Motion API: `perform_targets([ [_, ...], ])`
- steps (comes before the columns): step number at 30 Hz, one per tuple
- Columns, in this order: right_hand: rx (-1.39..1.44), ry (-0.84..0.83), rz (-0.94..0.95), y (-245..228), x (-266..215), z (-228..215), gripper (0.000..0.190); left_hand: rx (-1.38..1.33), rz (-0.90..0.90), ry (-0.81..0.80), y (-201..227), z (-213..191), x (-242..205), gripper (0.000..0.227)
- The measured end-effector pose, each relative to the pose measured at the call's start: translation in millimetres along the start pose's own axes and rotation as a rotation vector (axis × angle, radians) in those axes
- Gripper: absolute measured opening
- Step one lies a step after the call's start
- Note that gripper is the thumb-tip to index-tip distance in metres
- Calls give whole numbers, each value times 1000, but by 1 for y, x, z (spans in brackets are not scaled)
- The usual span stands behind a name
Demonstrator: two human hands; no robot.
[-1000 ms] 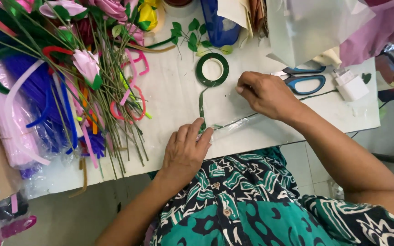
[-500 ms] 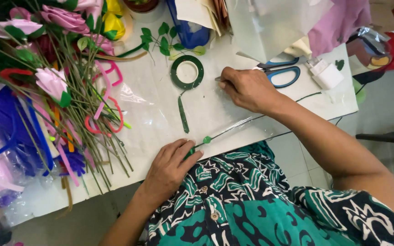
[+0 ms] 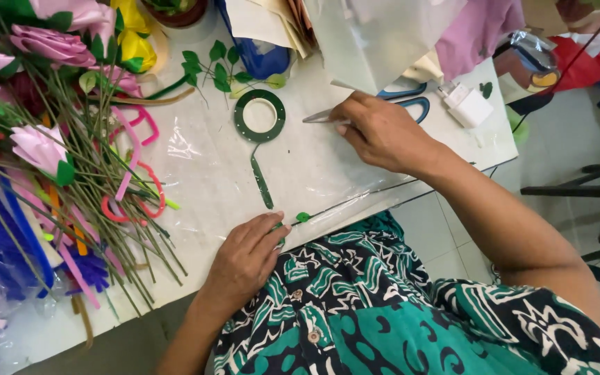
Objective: The person wraps green floral tape around a thin wire stem to secure a pink artificial rose and green leaves.
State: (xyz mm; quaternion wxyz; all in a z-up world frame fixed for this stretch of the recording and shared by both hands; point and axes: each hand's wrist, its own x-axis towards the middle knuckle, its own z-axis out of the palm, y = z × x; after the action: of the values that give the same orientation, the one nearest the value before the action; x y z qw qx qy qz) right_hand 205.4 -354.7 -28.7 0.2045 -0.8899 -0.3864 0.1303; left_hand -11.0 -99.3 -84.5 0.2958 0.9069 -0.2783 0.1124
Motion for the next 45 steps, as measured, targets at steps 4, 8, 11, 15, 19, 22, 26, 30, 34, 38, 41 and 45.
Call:
perform_targets([
  [4,28,140,19,-16,-33,-18,28,-23,-43,106,-8,25,-14,32],
  [8,126,-158,-29,-47,-53,-10,32,-58,-64,112,-6,24,-13,33],
  [11,15,-262,-151,-57,-65,10,35,-88,-75,118,-4,18,-11,35],
  [15,-125,-276,-143,-53,-74,30,32,-186,-103,136,-1,11,-12,38],
  [19,-146,-288,-80,-53,-73,35,26,-226,-118,172,-3,13,-21,28],
  [22,-126,-308,-32,-48,-75,45,22,-217,-115,196,-3,5,-21,27],
  [26,-103,-312,-7,-42,-74,50,19,-143,-124,229,-7,-4,-23,29],
  [30,-101,-325,24,-45,-74,48,18,-153,-163,201,-11,-9,-28,30],
  [34,-74,-380,82,-48,-75,46,22,-189,-198,197,-14,-1,-36,30],
  [38,-92,-395,125,-47,-78,42,21,-210,-198,186,-15,1,-39,28],
  [41,-138,-382,127,-38,-81,45,19,-240,-188,202,-17,5,-43,25],
  [45,-253,-309,59,-31,-84,54,13,-197,-192,189,-15,8,-46,33],
])
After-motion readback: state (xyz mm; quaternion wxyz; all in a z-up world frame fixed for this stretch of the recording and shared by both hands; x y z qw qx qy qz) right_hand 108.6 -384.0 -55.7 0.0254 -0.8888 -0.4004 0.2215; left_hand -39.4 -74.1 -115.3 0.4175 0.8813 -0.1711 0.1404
